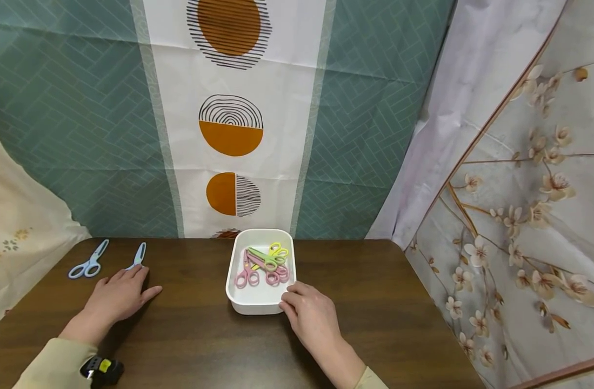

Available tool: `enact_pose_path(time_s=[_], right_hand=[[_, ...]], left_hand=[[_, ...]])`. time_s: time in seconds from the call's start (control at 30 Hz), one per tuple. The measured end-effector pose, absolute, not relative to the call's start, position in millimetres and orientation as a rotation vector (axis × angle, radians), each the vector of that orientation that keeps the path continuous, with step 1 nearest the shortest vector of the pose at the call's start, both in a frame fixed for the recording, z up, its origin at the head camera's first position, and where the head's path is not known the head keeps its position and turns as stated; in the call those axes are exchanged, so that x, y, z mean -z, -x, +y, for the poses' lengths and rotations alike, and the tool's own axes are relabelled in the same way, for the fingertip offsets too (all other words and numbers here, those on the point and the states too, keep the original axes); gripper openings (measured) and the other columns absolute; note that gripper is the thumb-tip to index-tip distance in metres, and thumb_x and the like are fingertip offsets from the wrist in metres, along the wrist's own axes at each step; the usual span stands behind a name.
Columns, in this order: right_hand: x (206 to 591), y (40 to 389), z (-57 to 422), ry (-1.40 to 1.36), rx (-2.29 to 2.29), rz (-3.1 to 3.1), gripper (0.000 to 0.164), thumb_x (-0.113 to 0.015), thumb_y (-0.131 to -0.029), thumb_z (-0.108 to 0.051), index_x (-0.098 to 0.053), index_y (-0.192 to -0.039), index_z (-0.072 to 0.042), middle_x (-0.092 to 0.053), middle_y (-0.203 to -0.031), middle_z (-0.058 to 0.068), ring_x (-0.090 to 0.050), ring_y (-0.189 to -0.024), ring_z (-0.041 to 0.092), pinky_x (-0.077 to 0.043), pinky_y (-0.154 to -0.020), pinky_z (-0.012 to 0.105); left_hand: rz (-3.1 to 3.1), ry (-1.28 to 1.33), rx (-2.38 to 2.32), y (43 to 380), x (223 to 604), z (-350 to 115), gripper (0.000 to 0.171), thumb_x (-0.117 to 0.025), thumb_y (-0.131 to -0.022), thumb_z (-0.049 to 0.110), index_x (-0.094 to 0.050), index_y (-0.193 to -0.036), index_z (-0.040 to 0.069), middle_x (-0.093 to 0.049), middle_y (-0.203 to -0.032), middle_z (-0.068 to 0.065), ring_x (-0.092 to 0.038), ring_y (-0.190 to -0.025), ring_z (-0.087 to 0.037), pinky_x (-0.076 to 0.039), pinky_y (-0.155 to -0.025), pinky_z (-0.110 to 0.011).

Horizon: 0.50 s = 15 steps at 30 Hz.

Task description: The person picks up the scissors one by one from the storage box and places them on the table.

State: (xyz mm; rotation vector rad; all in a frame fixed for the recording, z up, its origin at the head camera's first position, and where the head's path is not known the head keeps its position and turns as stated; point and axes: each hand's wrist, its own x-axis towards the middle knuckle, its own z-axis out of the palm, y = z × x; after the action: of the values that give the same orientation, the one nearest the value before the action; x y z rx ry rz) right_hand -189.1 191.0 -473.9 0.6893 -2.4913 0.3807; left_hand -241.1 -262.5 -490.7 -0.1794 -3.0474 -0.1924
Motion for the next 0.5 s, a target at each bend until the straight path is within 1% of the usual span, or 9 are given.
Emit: enact_pose_path(time_s=[0.13,0.3,0.5], right_hand=[[473.4,189.8,190.6,-0.696,-0.39,-2.486,0.009,-0.092,-0.092,-0.025,-0.086,-0.098,-0.023,-0.078,-0.113,-0.004,-0.075,-0.102,0.016,-0.064,-0.083,0.04],[473.2,190.4,190.6,-0.694,-0.39,-2.487,0.009,-0.092,-0.092,-0.024,-0.086,-0.098,-0.022,-0.078,-0.114,-0.003,-0.075,-0.103,0.017,-0.064,-0.084,0.04],[473.6,189.7,190.2,-0.69,-0.39,-2.486,0.009,-0.093,-0.092,-0.024,-0.086,-0.098,-0.022,-0.078,-0.113,-0.003,-0.076,-0.104,0.017,-0.064,-0.084,0.04]], left_hand=[[-3.073,0.13,0.22,248.0,490.8,-268.9,0.08,-0.063,-0.109,0.053,-0.051,-0.149,-0.015,-0.047,-0.155,-0.04,-0.042,-0.141,-0.065,-0.033,-0.106,-0.086],[-3.087,0.108,0.247,252.9,492.4,-276.0,0.084,-0.061,-0.109,0.058,-0.05,-0.149,-0.015,-0.046,-0.155,-0.04,-0.039,-0.142,-0.065,-0.029,-0.105,-0.089],[-3.099,0.098,0.265,252.7,492.6,-282.5,0.083,-0.058,-0.11,0.058,-0.049,-0.148,-0.015,-0.044,-0.156,-0.041,-0.037,-0.143,-0.066,-0.026,-0.105,-0.092]])
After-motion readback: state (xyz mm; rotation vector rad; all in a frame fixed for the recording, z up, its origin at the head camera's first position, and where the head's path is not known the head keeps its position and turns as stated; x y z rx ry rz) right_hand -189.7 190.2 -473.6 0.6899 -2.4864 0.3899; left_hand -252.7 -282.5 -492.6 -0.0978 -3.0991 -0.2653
